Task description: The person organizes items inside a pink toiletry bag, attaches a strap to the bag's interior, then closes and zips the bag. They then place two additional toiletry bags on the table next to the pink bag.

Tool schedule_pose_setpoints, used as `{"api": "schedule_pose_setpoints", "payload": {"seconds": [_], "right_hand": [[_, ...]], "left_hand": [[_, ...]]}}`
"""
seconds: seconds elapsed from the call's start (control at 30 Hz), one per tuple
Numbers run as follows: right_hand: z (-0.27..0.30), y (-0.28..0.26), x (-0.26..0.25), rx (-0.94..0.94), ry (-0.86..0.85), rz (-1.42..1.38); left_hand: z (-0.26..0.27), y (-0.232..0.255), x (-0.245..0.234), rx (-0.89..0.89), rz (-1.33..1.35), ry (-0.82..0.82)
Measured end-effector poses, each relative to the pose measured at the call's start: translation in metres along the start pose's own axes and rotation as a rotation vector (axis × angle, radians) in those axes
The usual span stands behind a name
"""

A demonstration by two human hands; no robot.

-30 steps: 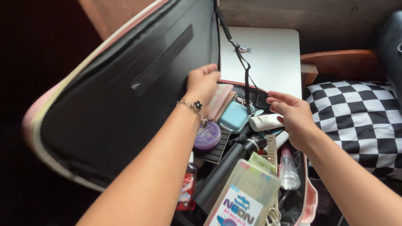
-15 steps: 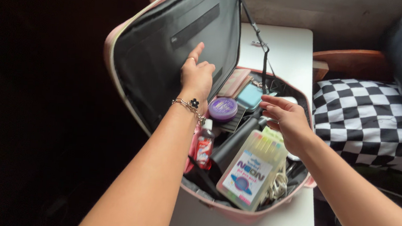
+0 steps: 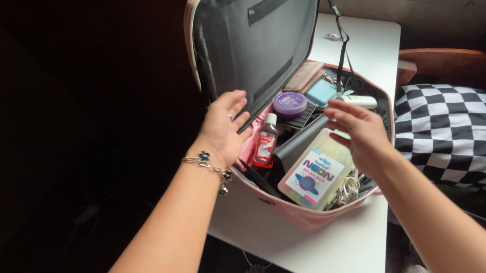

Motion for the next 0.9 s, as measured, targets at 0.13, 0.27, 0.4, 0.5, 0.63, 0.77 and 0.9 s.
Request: {"api": "schedule_pose_setpoints", "payload": {"seconds": [0.13,0.27,0.4,0.5,0.63,0.77,0.9], "right_hand": [[0.015,-0.018,0.009,-0.044,-0.057,0.022],[0.034,-0.039,0.044,-0.124,-0.206,0.09],[0.054,-0.055,0.101,-0.25,-0.432,0.199],[0.065,-0.06,0.138,-0.271,-0.544,0.162],[0.068,-0.061,0.163,-0.304,-0.526,0.216],[0.065,-0.057,0.179,-0.316,-0.57,0.087],[0.059,-0.048,0.182,-0.333,-0.531,0.048]], "left_hand": [[0.017,0.006,-0.018,-0.081,-0.102,-0.03],[0.035,0.007,-0.029,-0.203,-0.422,-0.091],[0.052,0.015,-0.035,-0.242,-0.696,-0.082],[0.062,0.022,-0.04,-0.328,-0.917,-0.157],[0.054,0.038,-0.052,-0.089,-0.933,-0.029],[0.041,0.046,-0.05,0.222,-0.798,-0.038],[0.022,0.045,-0.037,0.37,-0.697,-0.121]]}}
Point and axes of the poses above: each hand's wrist, its own z-axis away from the middle knuckle, its own x-axis out of the palm, y = z × x, the point moved 6 cm from there along -z, towards the middle knuckle, and after that the axes turned 7 degrees about y, right-handed, at the moved point
